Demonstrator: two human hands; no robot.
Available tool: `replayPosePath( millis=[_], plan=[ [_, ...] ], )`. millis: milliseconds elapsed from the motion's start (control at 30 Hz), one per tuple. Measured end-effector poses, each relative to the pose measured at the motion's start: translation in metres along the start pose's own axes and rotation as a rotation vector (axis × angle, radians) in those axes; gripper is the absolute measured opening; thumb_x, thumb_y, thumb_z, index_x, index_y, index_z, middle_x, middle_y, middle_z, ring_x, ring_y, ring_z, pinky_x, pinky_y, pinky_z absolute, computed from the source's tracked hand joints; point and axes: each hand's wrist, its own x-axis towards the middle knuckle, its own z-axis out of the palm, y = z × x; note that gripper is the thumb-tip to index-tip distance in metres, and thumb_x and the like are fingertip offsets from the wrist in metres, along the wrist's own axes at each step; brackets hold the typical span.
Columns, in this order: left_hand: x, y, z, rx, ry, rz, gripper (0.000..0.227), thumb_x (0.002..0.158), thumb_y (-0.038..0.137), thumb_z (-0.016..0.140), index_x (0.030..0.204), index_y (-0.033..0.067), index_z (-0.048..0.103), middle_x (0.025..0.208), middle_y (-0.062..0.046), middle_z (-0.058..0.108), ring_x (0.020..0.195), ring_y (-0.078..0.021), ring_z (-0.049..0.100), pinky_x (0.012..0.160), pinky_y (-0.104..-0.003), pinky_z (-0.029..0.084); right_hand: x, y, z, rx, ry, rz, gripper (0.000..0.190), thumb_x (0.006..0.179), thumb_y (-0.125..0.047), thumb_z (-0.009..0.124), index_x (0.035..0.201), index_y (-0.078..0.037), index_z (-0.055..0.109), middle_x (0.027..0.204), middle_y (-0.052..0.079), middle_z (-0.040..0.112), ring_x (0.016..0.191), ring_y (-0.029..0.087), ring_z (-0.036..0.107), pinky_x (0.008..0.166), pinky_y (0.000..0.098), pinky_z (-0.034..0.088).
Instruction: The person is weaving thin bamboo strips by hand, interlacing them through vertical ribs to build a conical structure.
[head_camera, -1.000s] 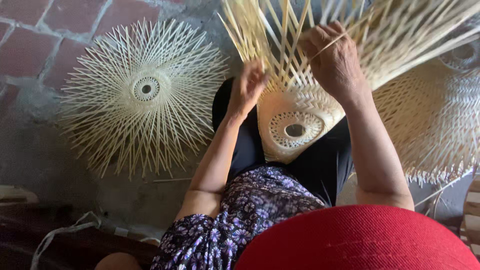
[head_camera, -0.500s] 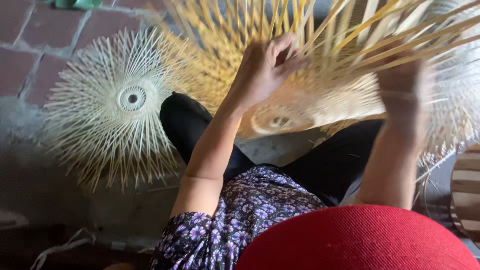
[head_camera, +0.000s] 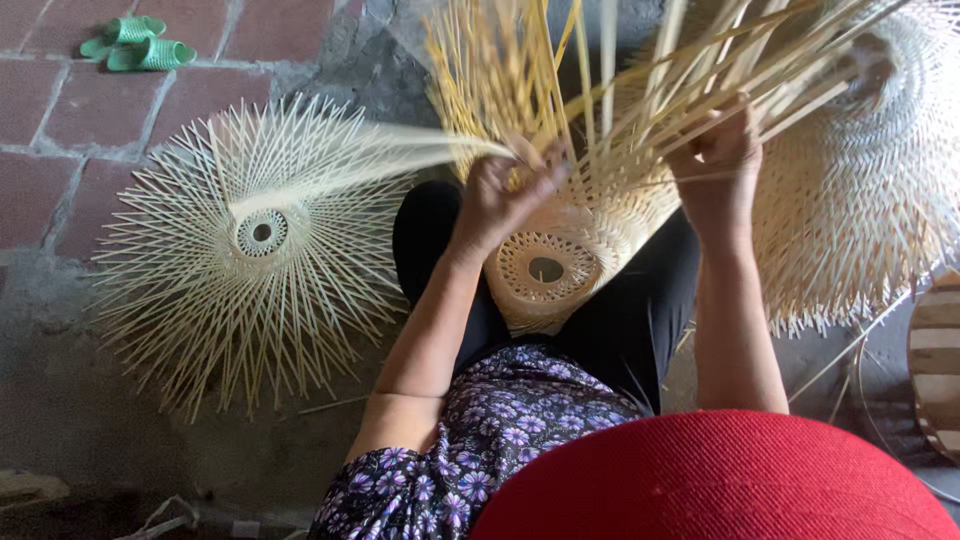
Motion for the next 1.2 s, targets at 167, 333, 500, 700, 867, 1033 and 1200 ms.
replayPosePath(
  millis=[167,333,500,700,867,1033,1200],
  plan=[
    [-0.013,-0.001,0.023,0.509,-0.050,0.213,0.033,0.093,0.024,0.081,0.115,0.0100,0.060,0.114,-0.006,0.070,0.106,-0.0206,0.072,0.097,-0.035,0.066,-0.005,-0.009,0.011,-0.500,0.062,-0.431,0.017,0.091,0.003,0.079,0.106,-0.002,0.072,0.102,0.018,0.068,0.085,0.022,0.067,0.065,0.0292,0.059],
    [-0.017,0.015,0.045,0.677,-0.010,0.367,0.036,0.086,0.015,0.088,0.110,0.0143,0.060,0.110,-0.003,0.073,0.103,-0.0201,0.071,0.096,-0.035,0.062,-0.003,0.031,0.006,-0.341,-0.131,-0.315,0.013,0.107,-0.010,0.074,0.117,-0.004,0.071,0.101,0.008,0.072,0.085,0.014,0.070,0.071,0.0255,0.061],
    [-0.010,0.017,0.061,0.883,-0.067,0.234,0.038,0.080,0.014,0.090,0.109,0.0124,0.065,0.079,-0.001,0.071,0.075,-0.0139,0.067,0.079,-0.036,0.054,0.000,0.046,0.004,0.672,-0.274,0.036,0.013,0.110,-0.023,0.069,0.110,-0.009,0.069,0.099,0.008,0.072,0.085,0.015,0.069,0.078,0.0288,0.060],
    [-0.001,0.002,0.035,0.009,-0.086,0.185,0.041,0.095,0.012,0.082,0.128,0.0148,0.059,0.102,0.005,0.077,0.098,-0.0103,0.076,0.099,-0.031,0.065,0.010,-0.006,-0.015,0.501,-0.547,-0.140,0.040,0.099,-0.051,0.066,0.112,-0.014,0.072,0.106,0.003,0.073,0.098,0.014,0.072,0.094,0.0343,0.063],
    [-0.005,0.013,0.032,0.576,-0.222,0.282,0.022,0.087,0.010,0.084,0.102,0.0177,0.069,0.098,0.003,0.077,0.092,-0.0121,0.075,0.088,-0.035,0.062,0.002,0.001,0.018,-0.241,-0.315,-0.373,0.026,0.089,-0.025,0.089,0.104,-0.007,0.077,0.099,0.009,0.073,0.092,0.020,0.070,0.084,0.0356,0.061],
    [0.008,0.020,0.016,0.392,-0.312,0.213,0.019,0.091,0.013,0.082,0.104,0.0142,0.068,0.099,0.001,0.077,0.093,-0.0124,0.076,0.086,-0.032,0.065,0.002,0.029,0.005,0.213,-0.404,-0.236,0.015,0.095,-0.017,0.084,0.105,-0.008,0.076,0.107,0.005,0.076,0.097,0.018,0.072,0.084,0.0359,0.062],
    [0.025,0.004,0.036,0.393,-0.161,0.131,0.012,0.099,0.018,0.077,0.108,0.0143,0.070,0.098,-0.001,0.078,0.086,-0.0104,0.079,0.076,-0.027,0.066,-0.004,0.030,-0.024,0.804,-0.544,0.089,0.019,0.089,-0.015,0.084,0.102,-0.007,0.074,0.107,0.008,0.074,0.100,0.019,0.071,0.092,0.0370,0.061]
  ],
)
